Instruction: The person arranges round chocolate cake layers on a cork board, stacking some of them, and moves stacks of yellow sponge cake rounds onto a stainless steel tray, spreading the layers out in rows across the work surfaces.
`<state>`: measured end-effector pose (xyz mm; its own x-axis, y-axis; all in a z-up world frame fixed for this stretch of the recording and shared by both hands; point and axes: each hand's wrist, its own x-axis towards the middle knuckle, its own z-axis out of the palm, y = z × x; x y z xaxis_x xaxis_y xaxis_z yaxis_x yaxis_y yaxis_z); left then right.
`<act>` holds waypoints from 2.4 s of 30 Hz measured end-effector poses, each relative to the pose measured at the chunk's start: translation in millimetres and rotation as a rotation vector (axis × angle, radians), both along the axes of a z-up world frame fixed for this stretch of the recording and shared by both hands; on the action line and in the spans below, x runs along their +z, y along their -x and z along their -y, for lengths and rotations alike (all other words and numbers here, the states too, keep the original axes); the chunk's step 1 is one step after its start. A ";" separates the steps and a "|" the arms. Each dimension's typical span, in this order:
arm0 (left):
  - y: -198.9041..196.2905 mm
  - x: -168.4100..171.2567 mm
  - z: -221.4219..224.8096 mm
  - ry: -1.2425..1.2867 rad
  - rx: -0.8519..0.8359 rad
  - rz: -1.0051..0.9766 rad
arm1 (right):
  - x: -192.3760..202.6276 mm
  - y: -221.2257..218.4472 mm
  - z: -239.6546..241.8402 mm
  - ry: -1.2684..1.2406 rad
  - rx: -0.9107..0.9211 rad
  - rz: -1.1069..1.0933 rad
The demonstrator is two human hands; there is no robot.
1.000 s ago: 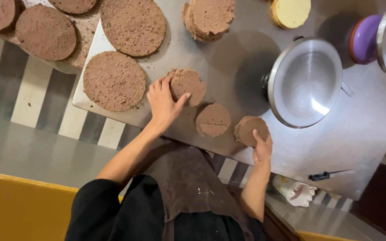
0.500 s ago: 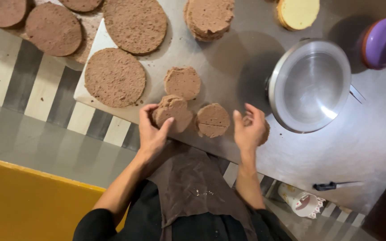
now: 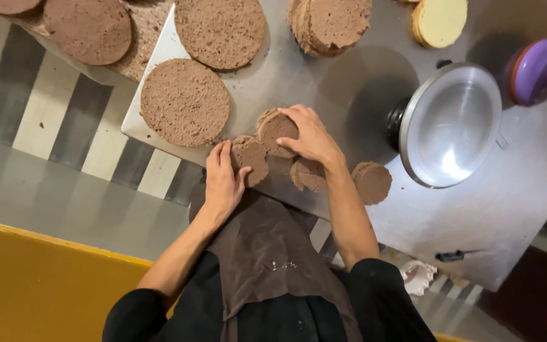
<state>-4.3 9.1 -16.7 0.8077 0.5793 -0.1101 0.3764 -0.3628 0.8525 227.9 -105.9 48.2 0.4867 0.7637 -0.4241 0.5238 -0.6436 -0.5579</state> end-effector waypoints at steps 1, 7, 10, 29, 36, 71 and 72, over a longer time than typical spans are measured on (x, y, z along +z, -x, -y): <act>-0.3 0.4 -3.1 0.001 -0.014 0.002 | -0.1 3.0 0.6 0.001 -0.014 0.002; -12.3 7.5 -15.9 -0.042 -0.119 0.054 | -5.2 12.5 13.5 0.000 -0.269 0.052; -20.4 26.2 -21.7 -0.068 -0.244 0.018 | -4.9 14.6 15.7 -0.003 -0.359 0.074; -91.1 29.0 -26.7 -0.316 -0.478 -0.242 | -1.4 12.8 70.8 0.076 -0.340 -0.083; -111.4 46.5 -37.1 -0.291 -0.600 -0.352 | 2.0 12.6 74.4 -0.100 -0.232 -0.081; -122.2 -22.7 -44.8 -0.664 -0.897 -0.003 | 20.5 47.1 45.5 -0.099 -0.832 0.288; -116.3 -24.0 -47.2 -0.717 -0.931 -0.046 | 30.0 57.9 46.4 -0.115 -0.783 0.276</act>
